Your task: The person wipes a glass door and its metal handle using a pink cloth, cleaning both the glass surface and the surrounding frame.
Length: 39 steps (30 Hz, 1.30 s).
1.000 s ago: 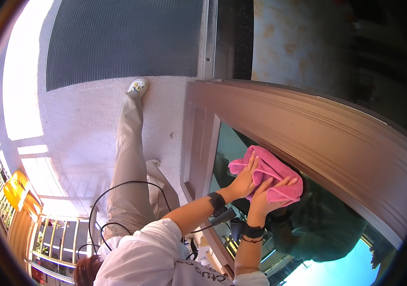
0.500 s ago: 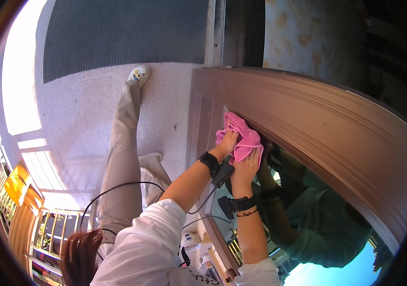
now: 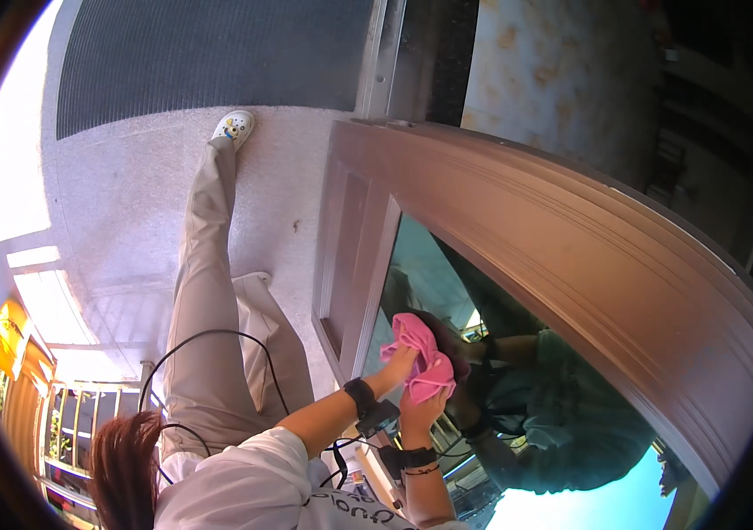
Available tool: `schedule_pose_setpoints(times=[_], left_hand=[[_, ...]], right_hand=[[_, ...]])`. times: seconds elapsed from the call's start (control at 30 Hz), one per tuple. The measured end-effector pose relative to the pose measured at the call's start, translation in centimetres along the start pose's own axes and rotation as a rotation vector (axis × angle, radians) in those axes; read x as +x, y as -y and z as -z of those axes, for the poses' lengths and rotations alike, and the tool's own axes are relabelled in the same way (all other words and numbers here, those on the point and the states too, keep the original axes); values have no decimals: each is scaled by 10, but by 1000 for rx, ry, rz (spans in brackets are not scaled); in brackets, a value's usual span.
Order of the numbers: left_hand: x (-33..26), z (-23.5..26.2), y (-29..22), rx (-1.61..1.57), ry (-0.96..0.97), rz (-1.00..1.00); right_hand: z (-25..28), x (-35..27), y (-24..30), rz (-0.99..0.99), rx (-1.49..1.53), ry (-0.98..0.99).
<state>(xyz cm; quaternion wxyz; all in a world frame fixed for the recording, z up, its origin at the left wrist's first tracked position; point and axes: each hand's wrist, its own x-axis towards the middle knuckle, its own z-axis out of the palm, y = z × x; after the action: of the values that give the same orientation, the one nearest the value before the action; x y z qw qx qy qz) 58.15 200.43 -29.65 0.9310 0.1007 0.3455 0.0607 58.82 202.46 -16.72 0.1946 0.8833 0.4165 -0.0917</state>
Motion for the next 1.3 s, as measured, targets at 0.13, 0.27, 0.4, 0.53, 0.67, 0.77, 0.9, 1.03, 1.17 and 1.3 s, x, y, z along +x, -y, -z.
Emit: schedule_pose_setpoints(times=[0.13, 0.27, 0.4, 0.53, 0.67, 0.77, 0.9, 1.03, 1.17, 1.3], left_hand=[[23, -41, -141, -2, 94, -374], [32, -53, -170, -17, 154, -279], [58, -20, -165, -181, 44, 40], [82, 3, -206, -263, 23, 336], [152, 78, -132, -24, 98, 11], [108, 24, -170, -317, 159, 208], [32, -51, -166, 43, 174, -313], [-62, -134, -213, 248, 266, -566], [-51, -143, -225, 365, 127, -535], [-5, -103, -207, 443, 52, -680]], right_hand=[[60, 86, 23, 7, -132, -291], [80, 129, 29, -13, -268, -471], [63, 142, 29, 171, -200, -290], [11, 160, 34, 254, 42, -231], [-21, 178, 56, 349, 12, -208], [-16, 155, 34, 234, 32, -260], [81, 108, 30, -87, -181, -346], [157, 71, 3, -257, -257, -645], [158, 86, 5, -359, -196, -570], [120, 118, 16, -100, -362, -490]])
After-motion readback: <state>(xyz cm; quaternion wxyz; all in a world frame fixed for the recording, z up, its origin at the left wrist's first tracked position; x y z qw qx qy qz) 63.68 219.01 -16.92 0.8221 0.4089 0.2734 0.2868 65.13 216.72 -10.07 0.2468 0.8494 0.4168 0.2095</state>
